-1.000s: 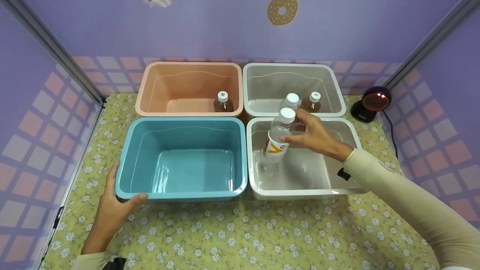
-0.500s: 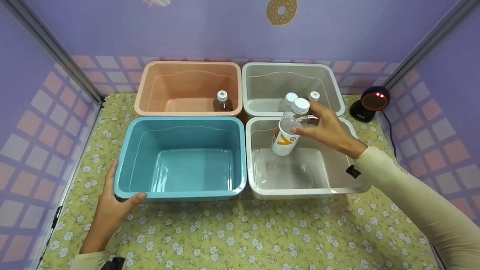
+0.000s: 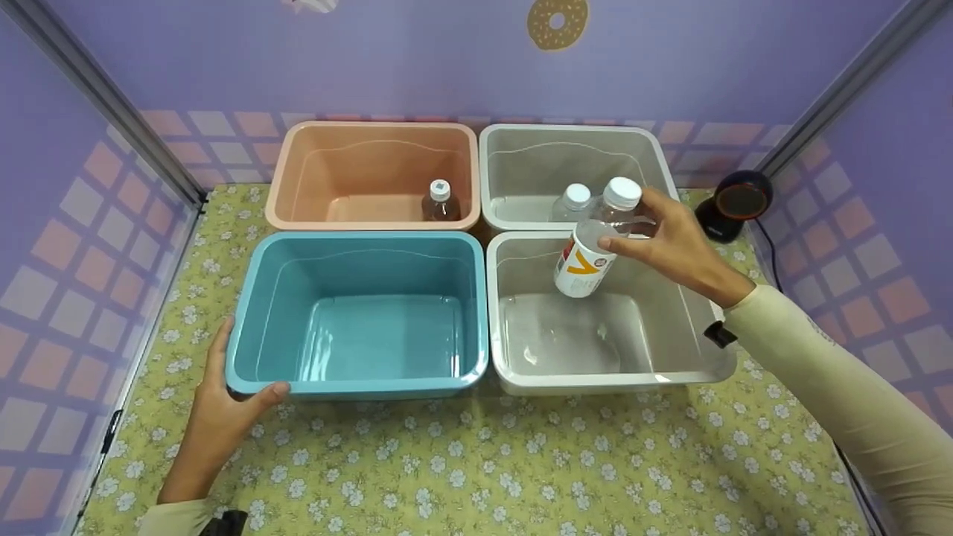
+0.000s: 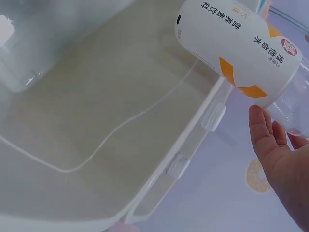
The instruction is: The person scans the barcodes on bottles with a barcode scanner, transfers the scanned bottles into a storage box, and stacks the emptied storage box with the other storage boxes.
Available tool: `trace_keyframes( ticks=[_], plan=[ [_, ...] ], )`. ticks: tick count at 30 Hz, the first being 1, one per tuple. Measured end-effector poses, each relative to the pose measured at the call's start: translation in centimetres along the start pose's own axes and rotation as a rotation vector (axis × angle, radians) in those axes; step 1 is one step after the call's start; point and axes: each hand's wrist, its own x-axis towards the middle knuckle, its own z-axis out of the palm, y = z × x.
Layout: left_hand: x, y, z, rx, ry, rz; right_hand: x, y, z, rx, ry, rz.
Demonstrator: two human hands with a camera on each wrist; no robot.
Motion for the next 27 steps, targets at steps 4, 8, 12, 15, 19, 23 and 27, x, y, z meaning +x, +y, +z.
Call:
trace_keyframes(
  ticks=[4, 8, 12, 15, 19, 23, 27],
  plan=[
    [0.1, -0.1, -0.1, -0.011, -0.009, -0.003, -0.2, -0.2, -0.7, -0.013, 0.023, 0.006],
    [0.0, -0.2, -0.1, -0.009, -0.011, -0.014, -0.3, -0.4, -1.4, -0.022, 0.054, 0.020],
    [0.0, -0.2, 0.0, -0.013, -0.010, -0.015, -0.3, -0.4, -2.1, -0.021, 0.086, 0.016],
    [0.1, -0.1, 0.0, -0.008, -0.010, -0.009, -0.4, -0.4, -2.7, -0.034, 0.113, 0.014],
    [0.2, -0.1, 0.0, -0.005, -0.013, -0.002, -0.5, -0.4, -3.5, -0.042, 0.138, 0.017],
    [0.1, 0.0, 0.1, -0.002, -0.011, 0.001, -0.7, -0.3, -4.4, -0.032, 0.152, 0.024],
    [0.1, 0.1, 0.2, -0.007, -0.012, 0.006, -0.9, -0.1, -5.4, -0.070, 0.188, 0.022]
  ],
)
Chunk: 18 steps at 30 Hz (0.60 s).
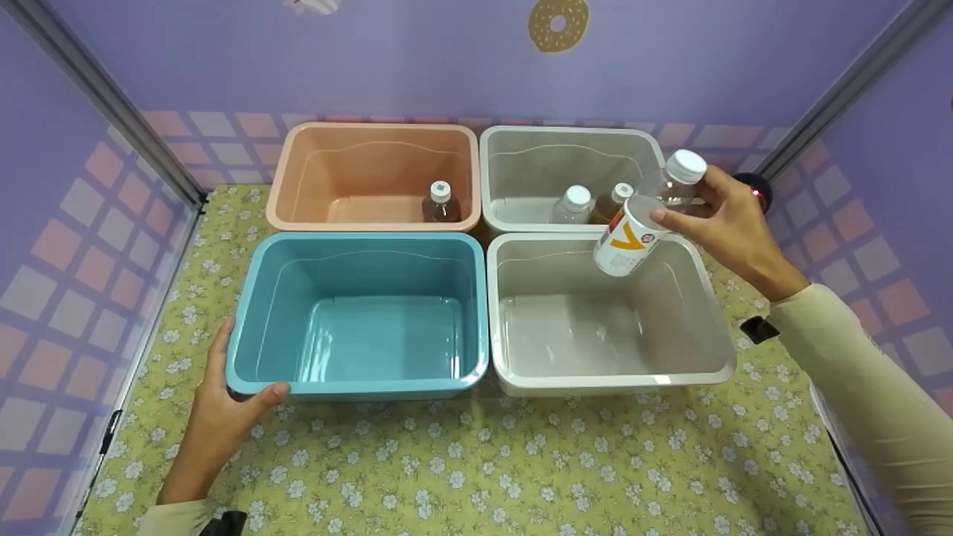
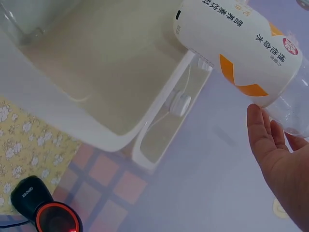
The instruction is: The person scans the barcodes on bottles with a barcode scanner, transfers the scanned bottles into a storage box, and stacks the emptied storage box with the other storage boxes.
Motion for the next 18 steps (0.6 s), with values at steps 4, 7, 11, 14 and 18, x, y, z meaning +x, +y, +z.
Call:
trace_keyframes(
  ticks=[4, 7, 11, 14, 18],
  plan=[
    [-0.1, 0.0, 0.0, -0.008, 0.001, 0.000, 0.0, 0.2, -0.9, 0.004, 0.041, -0.016],
    [-0.1, -0.1, -0.1, 0.004, 0.007, 0.005, 0.0, 0.2, -1.6, 0.018, 0.066, -0.008],
    [0.0, -0.2, -0.1, 0.020, 0.009, 0.012, -0.1, 0.2, -2.5, -0.011, 0.110, 0.025],
    [0.0, -0.2, -0.1, 0.009, 0.008, 0.010, -0.1, 0.3, -3.2, -0.047, 0.155, 0.041],
    [0.0, -0.2, -0.1, -0.002, 0.013, 0.009, -0.1, 0.6, -4.1, -0.077, 0.201, 0.049]
  ],
)
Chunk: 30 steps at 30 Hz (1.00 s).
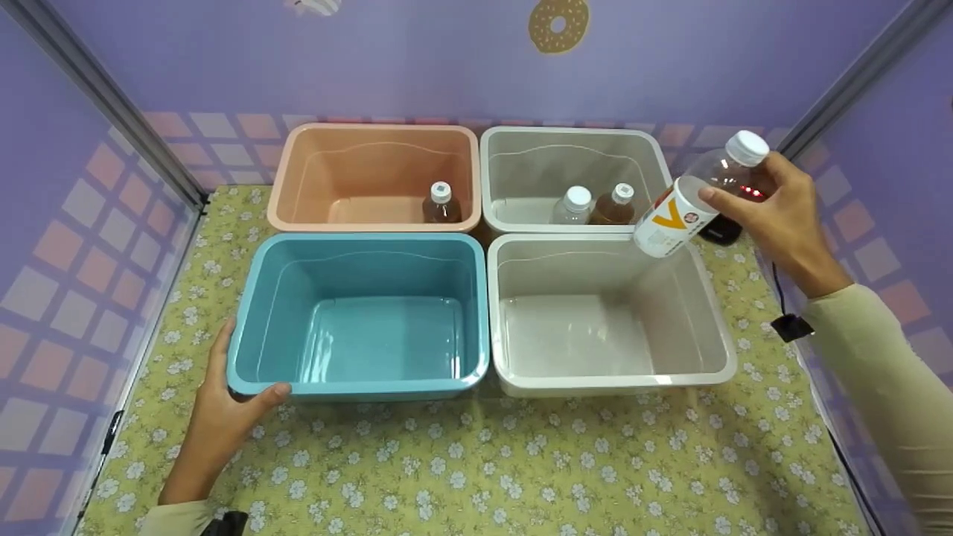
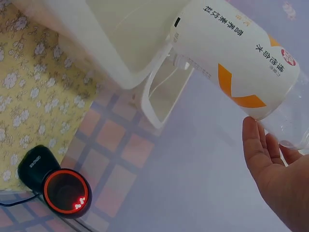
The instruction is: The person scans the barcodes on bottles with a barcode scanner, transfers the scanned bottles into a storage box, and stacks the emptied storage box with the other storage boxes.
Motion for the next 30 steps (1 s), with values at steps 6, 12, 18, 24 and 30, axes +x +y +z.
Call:
trace_keyframes(
  ticks=[6, 12, 18, 24, 30],
  plan=[
    [-0.1, 0.2, 0.1, 0.011, 0.007, 0.001, 0.3, 1.1, -1.4, -0.079, 0.032, 0.030],
    [-0.1, 0.2, 0.1, 0.008, 0.005, -0.005, 0.6, 2.1, -3.2, -0.138, 0.056, 0.101],
    [0.0, 0.1, 0.2, 0.001, -0.003, -0.003, 0.6, 3.4, -4.4, -0.133, 0.096, 0.132],
    [0.1, -0.1, 0.1, -0.006, -0.010, -0.007, 0.4, 4.2, -5.2, -0.158, 0.129, 0.168],
    [0.0, 0.0, 0.0, 0.025, -0.008, -0.013, 0.1, 4.5, -6.0, -0.195, 0.125, 0.230]
  ],
)
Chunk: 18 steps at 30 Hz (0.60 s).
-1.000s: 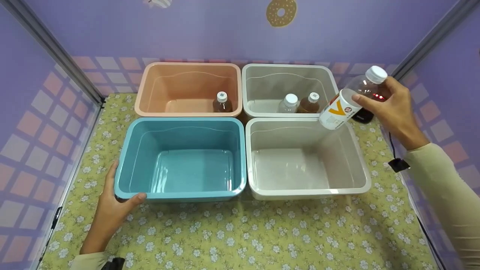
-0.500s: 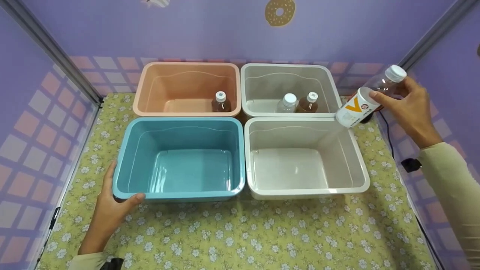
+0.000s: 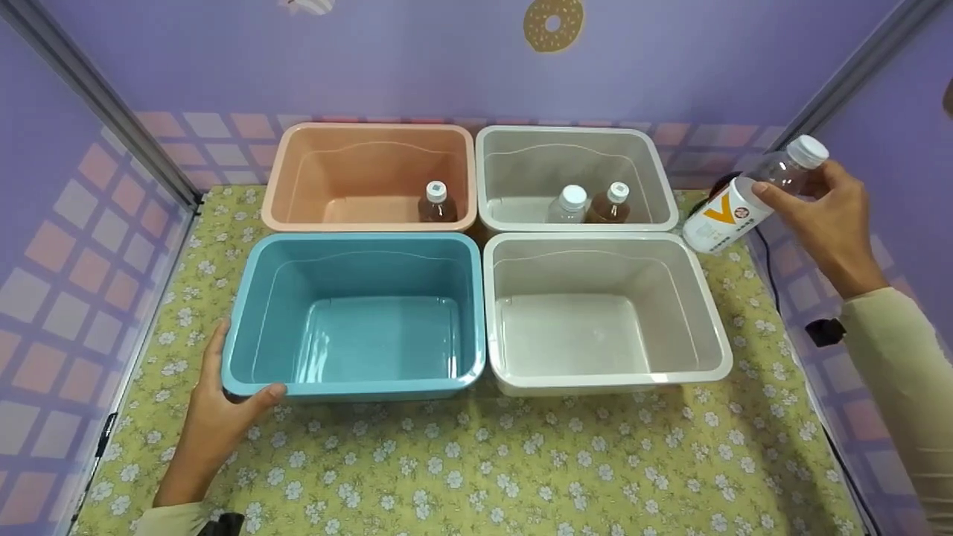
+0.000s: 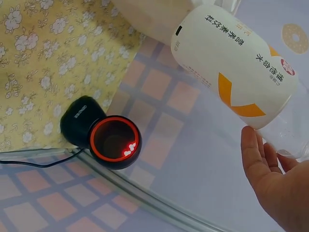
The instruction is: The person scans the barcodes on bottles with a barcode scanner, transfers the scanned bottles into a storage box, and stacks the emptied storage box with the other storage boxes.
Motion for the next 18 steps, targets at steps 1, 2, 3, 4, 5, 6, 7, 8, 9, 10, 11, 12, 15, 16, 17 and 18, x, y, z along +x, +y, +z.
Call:
trace_keyframes(
  ticks=[1, 2, 3, 4, 5, 6, 7, 8, 9, 10, 11, 12, 15, 16, 17, 18],
  plan=[
    [0.0, 0.0, 0.0, 0.003, 0.001, 0.001, 0.0, 0.1, -0.1, -0.004, -0.002, 0.008],
    [0.0, 0.0, -0.1, 0.002, 0.002, 0.003, 0.0, 0.1, -0.1, -0.011, -0.004, 0.016],
    [0.0, 0.0, -0.1, -0.003, 0.001, 0.005, 0.0, 0.2, -0.2, -0.018, -0.004, 0.024],
    [0.0, 0.0, -0.1, -0.012, 0.000, 0.008, -0.1, 0.3, -0.2, -0.027, -0.003, 0.031],
    [0.0, 0.0, 0.0, -0.016, 0.000, 0.011, -0.1, 0.4, -0.2, -0.035, -0.003, 0.039],
    [0.0, 0.0, 0.0, -0.021, -0.001, 0.013, -0.1, 0.5, -0.2, -0.042, -0.004, 0.046],
    [0.0, 0.0, 0.0, -0.024, 0.000, 0.014, -0.2, 0.6, -0.2, -0.048, -0.005, 0.053],
    [0.0, 0.0, 0.0, -0.027, 0.000, 0.013, -0.2, 0.7, -0.2, -0.054, -0.006, 0.057],
    [0.0, 0.0, 0.0, -0.028, 0.000, 0.012, -0.2, 0.9, -0.1, -0.059, -0.004, 0.058],
    [0.0, 0.1, 0.0, -0.025, 0.001, 0.009, -0.2, 1.1, -0.1, -0.066, -0.003, 0.058],
    [0.0, 0.0, 0.0, -0.019, 0.002, 0.006, -0.2, 1.3, 0.0, -0.074, -0.005, 0.059],
    [0.0, 0.1, 0.0, -0.021, 0.002, 0.003, -0.2, 1.5, 0.1, -0.081, -0.007, 0.058],
    [0.0, 0.1, 0.0, -0.017, 0.003, -0.003, -0.1, 2.2, 0.3, -0.110, -0.014, 0.064],
    [0.0, 0.0, 0.0, -0.019, 0.002, -0.003, 0.0, 2.5, 0.4, -0.122, -0.016, 0.066],
    [0.0, 0.0, 0.0, -0.024, 0.000, 0.000, 0.0, 2.8, 0.5, -0.133, -0.015, 0.069],
    [0.0, 0.0, 0.1, -0.032, -0.002, 0.002, 0.0, 3.0, 0.5, -0.136, -0.016, 0.073]
  ],
)
